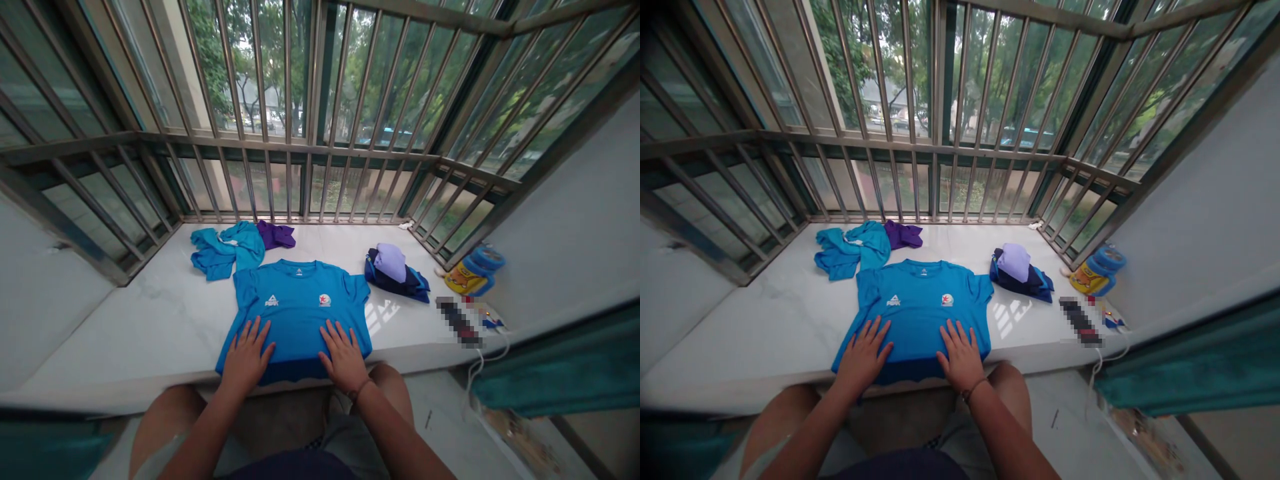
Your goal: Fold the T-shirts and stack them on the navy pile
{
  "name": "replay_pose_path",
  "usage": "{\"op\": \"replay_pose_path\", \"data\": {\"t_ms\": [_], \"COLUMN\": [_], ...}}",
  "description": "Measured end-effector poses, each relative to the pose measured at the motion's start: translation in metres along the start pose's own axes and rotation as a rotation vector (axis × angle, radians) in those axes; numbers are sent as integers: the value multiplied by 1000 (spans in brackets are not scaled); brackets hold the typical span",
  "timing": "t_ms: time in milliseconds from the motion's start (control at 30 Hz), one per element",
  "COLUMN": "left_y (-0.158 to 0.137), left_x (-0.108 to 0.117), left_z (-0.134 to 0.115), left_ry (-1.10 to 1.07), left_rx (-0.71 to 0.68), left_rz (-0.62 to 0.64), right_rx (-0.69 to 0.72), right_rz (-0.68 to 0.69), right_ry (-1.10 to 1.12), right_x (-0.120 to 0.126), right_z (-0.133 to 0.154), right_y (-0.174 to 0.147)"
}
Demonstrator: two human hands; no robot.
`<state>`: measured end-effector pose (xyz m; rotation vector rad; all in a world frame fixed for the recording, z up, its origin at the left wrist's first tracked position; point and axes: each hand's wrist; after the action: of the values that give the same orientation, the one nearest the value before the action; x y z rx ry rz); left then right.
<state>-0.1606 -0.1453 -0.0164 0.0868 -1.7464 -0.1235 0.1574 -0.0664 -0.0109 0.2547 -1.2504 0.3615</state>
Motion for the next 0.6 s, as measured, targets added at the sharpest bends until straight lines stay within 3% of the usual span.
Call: {"op": "replay_pose_path", "data": {"t_ms": [200,267,300,367,467,500,533,600], "left_y": [9,19,26,40,60,66,71,79], "left_x": [43,58,62,64,49,43,36,29], "left_z": [86,94,90,66,18,7,1,6], "left_ry": [1,48,81,105,-32,-80,-112,-113], "left_rx": [613,697,648,355,-235,-346,-396,-298], "left_rz": [-31,-99,-152,-208,-18,63,120,140], "right_rx": [15,35,44,59,71,75,83,105], "right_rz": [2,10,11,13,13,16,20,34], "right_ry": [-1,10,11,3,-18,-24,-28,-32], "right_x": [2,2,2,2,2,2,2,4], "right_z": [1,-1,-2,-3,-4,-5,-6,-11], "right_y": [-1,-1,-2,-2,-3,-5,-7,-12]}}
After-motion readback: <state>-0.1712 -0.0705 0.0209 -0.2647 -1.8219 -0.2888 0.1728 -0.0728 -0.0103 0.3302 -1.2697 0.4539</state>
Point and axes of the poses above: each hand's wrist, its own y-axis towards the middle knuckle, its own x-axis out of the back of the hand, z = x × y, and after that the axes turned 13 degrees about -x, right-handed
